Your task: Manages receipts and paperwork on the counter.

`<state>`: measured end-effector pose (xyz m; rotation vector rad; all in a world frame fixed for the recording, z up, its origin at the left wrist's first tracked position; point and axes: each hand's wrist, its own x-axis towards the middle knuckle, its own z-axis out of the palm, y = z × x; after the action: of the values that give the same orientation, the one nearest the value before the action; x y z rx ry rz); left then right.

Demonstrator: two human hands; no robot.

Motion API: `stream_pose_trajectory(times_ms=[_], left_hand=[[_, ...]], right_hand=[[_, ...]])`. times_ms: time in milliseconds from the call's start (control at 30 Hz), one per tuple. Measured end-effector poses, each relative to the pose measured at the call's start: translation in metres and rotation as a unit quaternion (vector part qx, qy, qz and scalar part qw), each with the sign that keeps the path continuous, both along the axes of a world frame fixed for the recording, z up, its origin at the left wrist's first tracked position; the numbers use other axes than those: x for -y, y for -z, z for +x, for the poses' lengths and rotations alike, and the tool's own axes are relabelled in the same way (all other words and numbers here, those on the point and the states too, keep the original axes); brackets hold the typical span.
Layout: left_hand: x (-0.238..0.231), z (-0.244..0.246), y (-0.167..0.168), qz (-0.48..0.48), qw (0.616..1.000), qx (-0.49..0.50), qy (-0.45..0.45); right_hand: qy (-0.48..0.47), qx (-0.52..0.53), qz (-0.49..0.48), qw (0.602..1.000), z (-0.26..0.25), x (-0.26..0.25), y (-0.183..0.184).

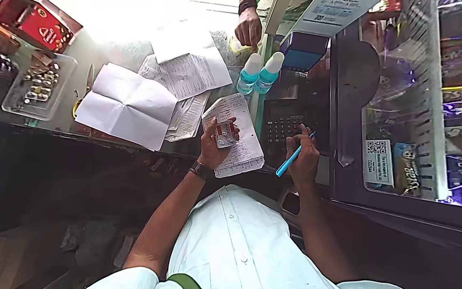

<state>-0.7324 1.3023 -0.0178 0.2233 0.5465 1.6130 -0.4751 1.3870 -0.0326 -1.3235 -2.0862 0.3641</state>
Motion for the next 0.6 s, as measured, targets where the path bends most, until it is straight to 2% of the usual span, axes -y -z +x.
stream_pose_trajectory(times_ms=[200,433,600], left_hand=[[0.003,-0.001,0.002,0.015,1.000,-0.010,0.015],[0.002,-0.001,0.003,0.000,1.000,-0.003,0.024],[-0.002,0.000,0.002,-0.016,1.000,0.012,0.002]], right_hand=[[-0.003,-0.002,-0.004,1.000,0.001,0.001,0.001],[-0.021,-0.069,0.097,0.993,-0.002,0.032,-0.006],[-0.041,-0.094,0.080,0.992,-0.012,0.050,0.004]])
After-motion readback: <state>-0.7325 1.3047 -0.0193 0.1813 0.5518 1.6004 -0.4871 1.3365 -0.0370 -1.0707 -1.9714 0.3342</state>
